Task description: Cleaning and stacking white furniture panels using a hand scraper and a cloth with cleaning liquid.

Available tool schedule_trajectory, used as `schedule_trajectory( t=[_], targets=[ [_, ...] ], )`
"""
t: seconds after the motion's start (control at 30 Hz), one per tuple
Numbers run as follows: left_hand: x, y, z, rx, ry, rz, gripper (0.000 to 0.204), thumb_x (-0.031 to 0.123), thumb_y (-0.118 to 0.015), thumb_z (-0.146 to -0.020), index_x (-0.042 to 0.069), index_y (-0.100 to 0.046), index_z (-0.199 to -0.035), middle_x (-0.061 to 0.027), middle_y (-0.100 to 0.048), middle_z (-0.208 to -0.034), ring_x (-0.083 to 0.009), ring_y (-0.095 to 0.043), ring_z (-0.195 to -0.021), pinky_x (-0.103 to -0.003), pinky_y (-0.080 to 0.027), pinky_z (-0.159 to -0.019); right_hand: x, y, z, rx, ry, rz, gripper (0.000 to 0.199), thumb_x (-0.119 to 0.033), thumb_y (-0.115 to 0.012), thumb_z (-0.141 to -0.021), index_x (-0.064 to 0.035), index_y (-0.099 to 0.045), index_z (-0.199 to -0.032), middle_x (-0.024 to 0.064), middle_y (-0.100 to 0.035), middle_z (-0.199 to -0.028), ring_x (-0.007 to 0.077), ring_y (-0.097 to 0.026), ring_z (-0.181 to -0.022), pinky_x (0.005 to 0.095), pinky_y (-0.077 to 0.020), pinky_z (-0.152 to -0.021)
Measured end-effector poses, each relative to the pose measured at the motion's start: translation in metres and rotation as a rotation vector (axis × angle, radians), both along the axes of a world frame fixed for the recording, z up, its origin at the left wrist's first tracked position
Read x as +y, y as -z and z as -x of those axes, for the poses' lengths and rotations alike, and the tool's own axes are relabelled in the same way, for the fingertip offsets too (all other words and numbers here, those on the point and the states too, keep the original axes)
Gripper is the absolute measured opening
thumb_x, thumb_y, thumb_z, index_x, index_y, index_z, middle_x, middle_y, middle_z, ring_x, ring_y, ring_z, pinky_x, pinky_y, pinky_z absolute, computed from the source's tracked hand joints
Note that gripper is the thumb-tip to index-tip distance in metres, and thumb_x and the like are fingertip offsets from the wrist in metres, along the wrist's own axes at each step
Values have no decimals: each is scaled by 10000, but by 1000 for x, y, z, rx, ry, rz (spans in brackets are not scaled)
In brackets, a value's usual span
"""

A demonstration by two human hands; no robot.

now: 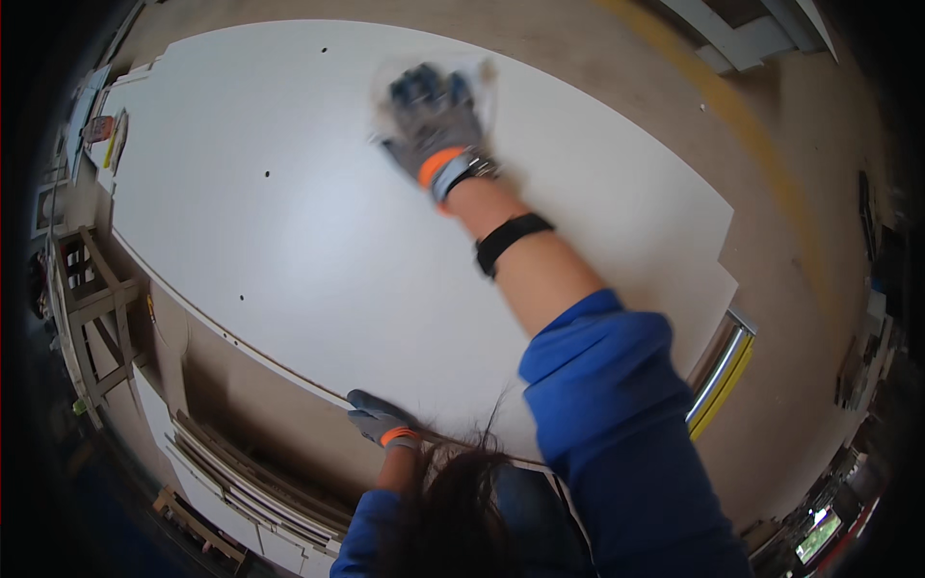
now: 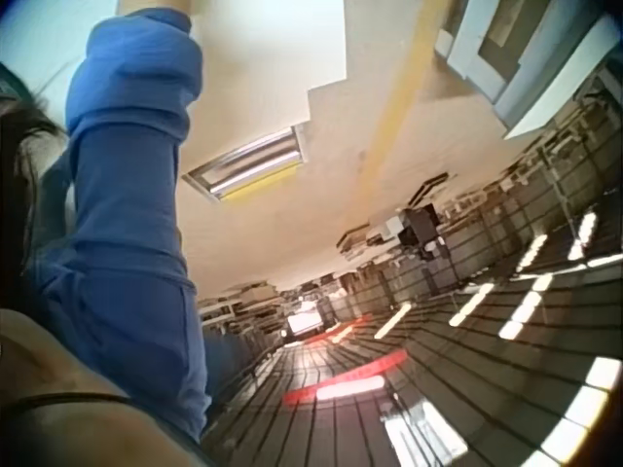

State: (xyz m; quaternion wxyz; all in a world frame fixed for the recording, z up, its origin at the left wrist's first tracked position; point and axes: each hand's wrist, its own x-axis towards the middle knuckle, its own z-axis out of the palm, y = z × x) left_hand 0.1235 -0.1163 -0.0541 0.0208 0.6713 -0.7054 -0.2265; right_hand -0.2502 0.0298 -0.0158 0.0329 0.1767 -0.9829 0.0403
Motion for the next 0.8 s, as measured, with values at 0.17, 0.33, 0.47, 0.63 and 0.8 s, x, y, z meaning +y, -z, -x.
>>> schedule_trajectory(
  t=[0.17, 0.33, 0.47, 0.63, 0.8],
  targets=[
    [5, -17, 11, 50, -66, -24, 807, 649, -322, -930, -105, -530, -1125, -298, -598, -1068, -403, -594, -972, -460, -479, -850, 164, 18, -17, 118, 309, -196, 672, -550, -320, -928, -140, -317, -1460, 75, -235, -1558, 272, -159, -1450, 511, -73, -1157],
    [26, -37, 37, 124, -119, -55, 804, 653, -336, -924, -102, -528, -1122, -298, -602, -1045, -398, -607, -937, -466, -493, -826, 313, 18, -119, -105, 644, -204, 714, -507, -367, -922, -108, -213, -1494, 112, -185, -1561, 285, -106, -1458, 468, -72, -1166],
    [5, -24, 16, 22, 15, 21, 789, 644, -353, -927, -105, -524, -1108, -306, -600, -1036, -400, -614, -926, -468, -508, -803, 331, 17, -219, -99, 580, -271, 724, -462, -393, -916, -59, -210, -1489, 160, -169, -1557, 325, -85, -1456, 473, -68, -1166],
    [1, -23, 16, -4, 19, -9, 820, 676, -349, -906, -94, -519, -1128, -306, -598, -1058, -413, -609, -966, -460, -518, -833, 260, 10, -360, -78, 487, -21, 760, -354, -508, -835, 8, -259, -1455, 225, -200, -1524, 388, -112, -1434, 513, -30, -1178],
    [-21, 5, 7, 139, 64, 11, 749, 625, -424, -910, -99, -546, -1057, -299, -631, -949, -442, -614, -859, -468, -495, -752, 171, -21, -432, -266, 409, 55, 697, -295, -553, -802, 5, -370, -1404, 226, -290, -1484, 405, -180, -1412, 528, -52, -1175]
  ],
)
